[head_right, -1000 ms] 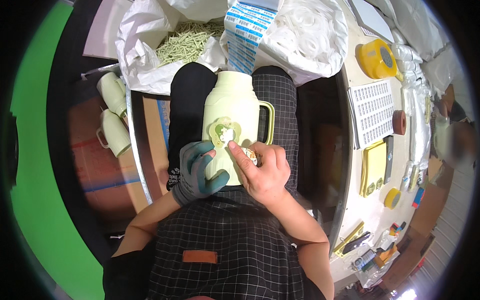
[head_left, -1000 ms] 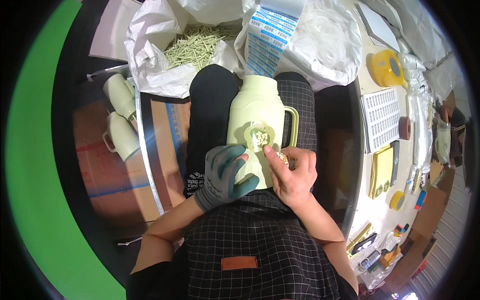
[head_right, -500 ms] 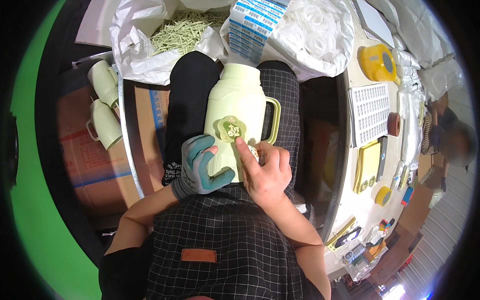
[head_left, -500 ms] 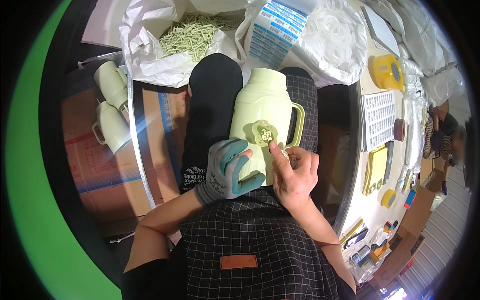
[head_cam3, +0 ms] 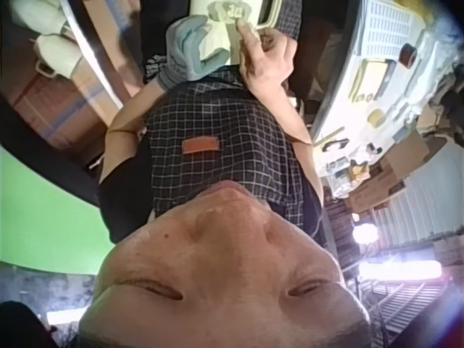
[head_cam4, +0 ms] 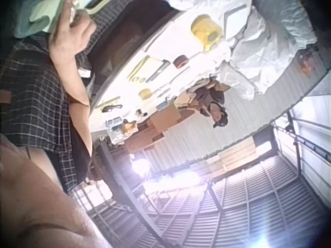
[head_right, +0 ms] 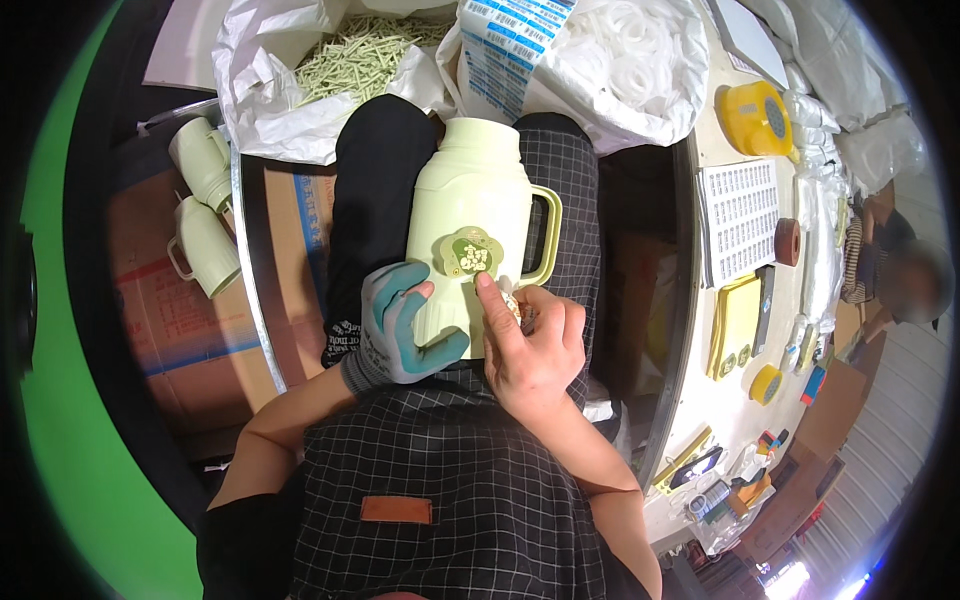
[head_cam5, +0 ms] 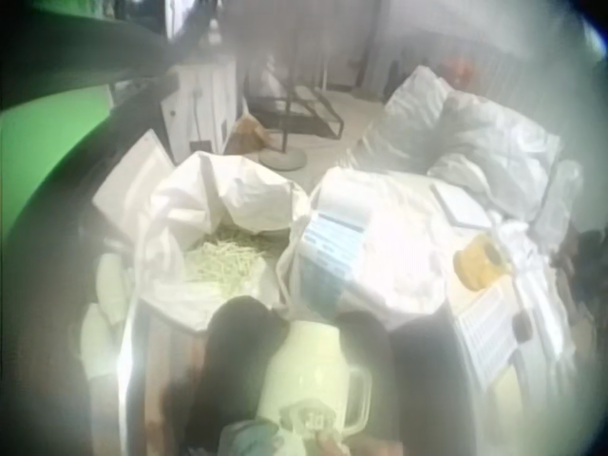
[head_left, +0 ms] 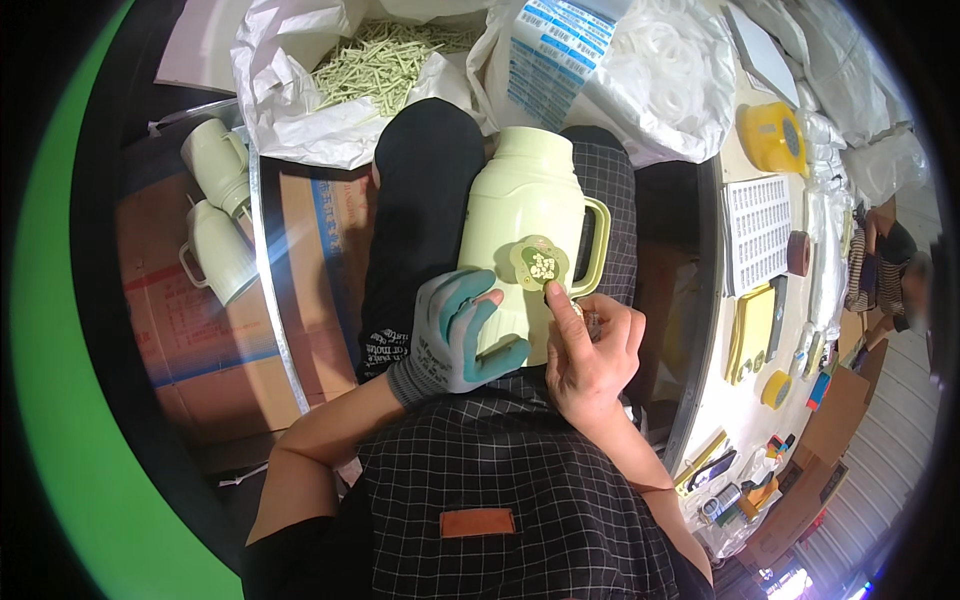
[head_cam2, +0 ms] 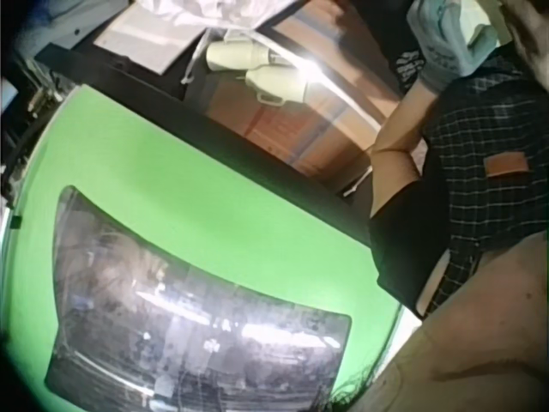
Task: The person sits on the floor and repeatedly applies stickers to light green plastic containers. They peel stickers from a sheet, place them on the container body, and wrap tape around the rim of each container before setting it aside.
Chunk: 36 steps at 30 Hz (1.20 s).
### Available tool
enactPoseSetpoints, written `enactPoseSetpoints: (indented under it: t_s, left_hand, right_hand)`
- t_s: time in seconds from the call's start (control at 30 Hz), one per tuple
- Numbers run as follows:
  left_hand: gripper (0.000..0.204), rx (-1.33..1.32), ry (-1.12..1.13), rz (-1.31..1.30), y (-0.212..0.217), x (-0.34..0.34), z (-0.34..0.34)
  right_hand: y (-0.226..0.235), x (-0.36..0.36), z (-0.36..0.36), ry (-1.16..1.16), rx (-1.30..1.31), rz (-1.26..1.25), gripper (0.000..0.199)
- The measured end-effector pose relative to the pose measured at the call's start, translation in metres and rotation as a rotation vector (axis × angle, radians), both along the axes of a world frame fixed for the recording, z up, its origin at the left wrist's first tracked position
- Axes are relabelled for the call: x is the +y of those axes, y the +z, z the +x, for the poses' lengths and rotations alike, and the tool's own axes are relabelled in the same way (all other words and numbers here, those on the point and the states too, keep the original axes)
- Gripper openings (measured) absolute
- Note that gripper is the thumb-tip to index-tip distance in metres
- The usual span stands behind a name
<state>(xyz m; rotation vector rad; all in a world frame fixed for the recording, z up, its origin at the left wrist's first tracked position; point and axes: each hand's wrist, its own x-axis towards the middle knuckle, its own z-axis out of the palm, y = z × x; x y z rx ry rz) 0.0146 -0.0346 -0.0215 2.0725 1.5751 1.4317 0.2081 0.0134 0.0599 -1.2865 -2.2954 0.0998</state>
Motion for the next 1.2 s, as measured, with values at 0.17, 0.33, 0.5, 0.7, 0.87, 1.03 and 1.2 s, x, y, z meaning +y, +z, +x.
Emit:
enactPoseSetpoints:
  t_s: [0.17, 0.33, 0.5, 0.7, 0.87, 1.03, 1.2]
  left_hand:
    - [0.087, 0.008, -0.013, 0.009, 0.002, 0.001, -0.001]
    - [0.086, 0.01, 0.005, -0.017, 0.001, -0.001, -0.001]
    - [0.091, 0.02, -0.023, 0.041, 0.002, 0.002, -0.003]
    - [0.082, -0.002, 0.006, 0.014, 0.001, 0.002, 0.001]
    - [0.07, 0.151, -0.018, -0.116, 0.007, 0.0, -0.004]
    - [0.068, 0.274, 0.031, -0.231, 0.014, 0.0, -0.001]
    - [0.066, 0.226, 0.054, -0.235, 0.01, 0.001, -0.003]
  right_hand:
    - [0.0, -0.004, -0.002, -0.007, -0.031, -0.035, 0.063]
    - [0.0, -0.005, -0.004, 0.004, -0.044, -0.067, 0.061]
    - [0.003, -0.006, -0.007, -0.001, -0.082, -0.093, 0.057]
    - [0.003, -0.005, -0.01, 0.009, -0.101, -0.105, 0.054]
    - [0.003, -0.005, -0.013, 0.003, -0.113, -0.101, 0.052]
    - [-0.003, -0.007, -0.007, 0.027, -0.124, -0.121, 0.056]
    - [-0.005, -0.022, 0.028, 0.034, -0.079, -0.203, 0.059]
